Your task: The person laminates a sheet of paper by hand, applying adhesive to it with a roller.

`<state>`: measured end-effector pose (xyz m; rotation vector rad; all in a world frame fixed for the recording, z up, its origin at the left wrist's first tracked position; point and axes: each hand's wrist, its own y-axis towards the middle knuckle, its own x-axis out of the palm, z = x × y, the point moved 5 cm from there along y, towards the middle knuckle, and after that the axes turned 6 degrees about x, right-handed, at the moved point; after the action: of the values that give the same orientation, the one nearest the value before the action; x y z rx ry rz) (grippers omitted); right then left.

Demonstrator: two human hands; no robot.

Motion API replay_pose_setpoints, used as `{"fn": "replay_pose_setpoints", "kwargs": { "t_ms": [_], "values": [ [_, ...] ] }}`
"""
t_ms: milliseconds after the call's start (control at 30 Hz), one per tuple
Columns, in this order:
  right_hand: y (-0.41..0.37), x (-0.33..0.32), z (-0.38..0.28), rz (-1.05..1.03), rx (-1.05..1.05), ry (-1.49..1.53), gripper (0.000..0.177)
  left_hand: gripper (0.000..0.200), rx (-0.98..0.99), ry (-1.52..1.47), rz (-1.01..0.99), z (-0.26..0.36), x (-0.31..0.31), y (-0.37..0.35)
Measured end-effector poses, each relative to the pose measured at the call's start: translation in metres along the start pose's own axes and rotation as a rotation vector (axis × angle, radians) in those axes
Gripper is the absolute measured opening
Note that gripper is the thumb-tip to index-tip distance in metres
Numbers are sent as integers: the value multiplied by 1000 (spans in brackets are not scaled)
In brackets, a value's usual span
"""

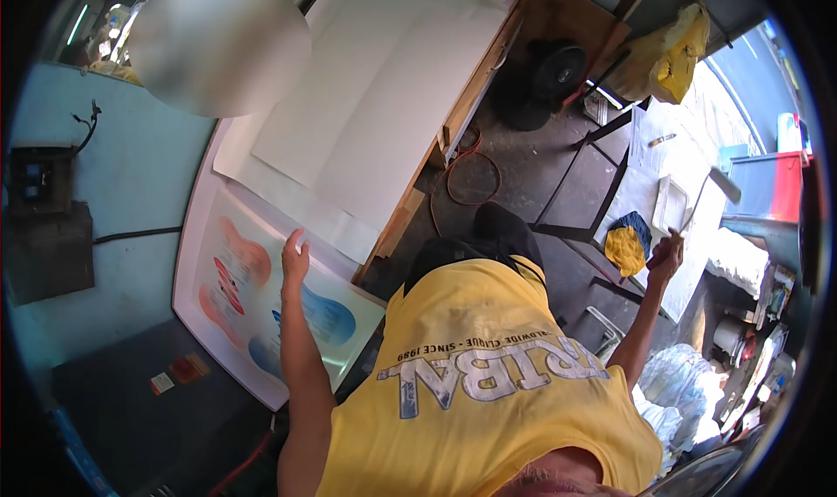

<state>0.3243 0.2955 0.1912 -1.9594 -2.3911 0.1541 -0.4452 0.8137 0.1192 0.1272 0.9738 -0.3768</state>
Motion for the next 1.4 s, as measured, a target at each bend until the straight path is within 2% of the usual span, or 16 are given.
{"fn": "replay_pose_setpoints", "kwargs": {
  "t_ms": [100, 167, 233, 300, 400, 433, 500, 533, 667, 700, 800, 900, 933, 1067, 1333, 1400],
  "values": [
    [27, 77, -41, -209, -114, -165, 32, 40, -25, 12, -5, 3, -11, 28],
    [39, 144, -80, -274, -159, -524, 27, 41, -6, 43, 19, -7, -12, 48],
    [94, 202, -69, -526, -275, -421, 23, 41, -10, 96, 39, -14, -8, 67],
    [128, 272, -84, -636, -419, -777, 26, 47, -101, 133, -47, -8, -6, 83],
    [169, 401, -102, -900, -561, -968, 28, 58, -167, 181, -130, -11, 0, 108],
    [177, 445, -115, -988, -856, -942, 29, 59, -194, 194, -99, -12, -2, 115],
    [184, 536, -136, -1150, -902, -1259, 28, 60, -240, 216, -44, -10, -2, 136],
    [212, 576, -126, -1198, -1179, -1139, 26, 64, -223, 229, -25, -19, 2, 144],
    [285, 733, -114, -1409, -788, -1421, 22, 75, -282, 296, -30, -16, 8, 182],
    [295, 772, -112, -1542, -1093, -1306, 22, 75, -256, 299, -19, -19, 11, 193],
    [308, 857, -101, -1605, -1033, -1400, 22, 76, -202, 292, -14, -16, 15, 201],
    [276, 901, -120, -1546, -1049, -1617, 22, 77, -250, 301, -47, -18, 16, 205],
    [273, 913, -119, -1572, -1122, -1619, 24, 79, -265, 305, -57, -19, 18, 205],
    [263, 949, -105, -1595, -1128, -1709, 26, 80, -261, 286, -65, -12, 20, 204],
    [253, 974, -80, -1666, -1090, -1818, 28, 82, -331, 251, -51, -12, 18, 202],
    [255, 978, -71, -1759, -1030, -1727, 26, 83, -355, 262, -52, -9, 18, 204]
  ]
}}
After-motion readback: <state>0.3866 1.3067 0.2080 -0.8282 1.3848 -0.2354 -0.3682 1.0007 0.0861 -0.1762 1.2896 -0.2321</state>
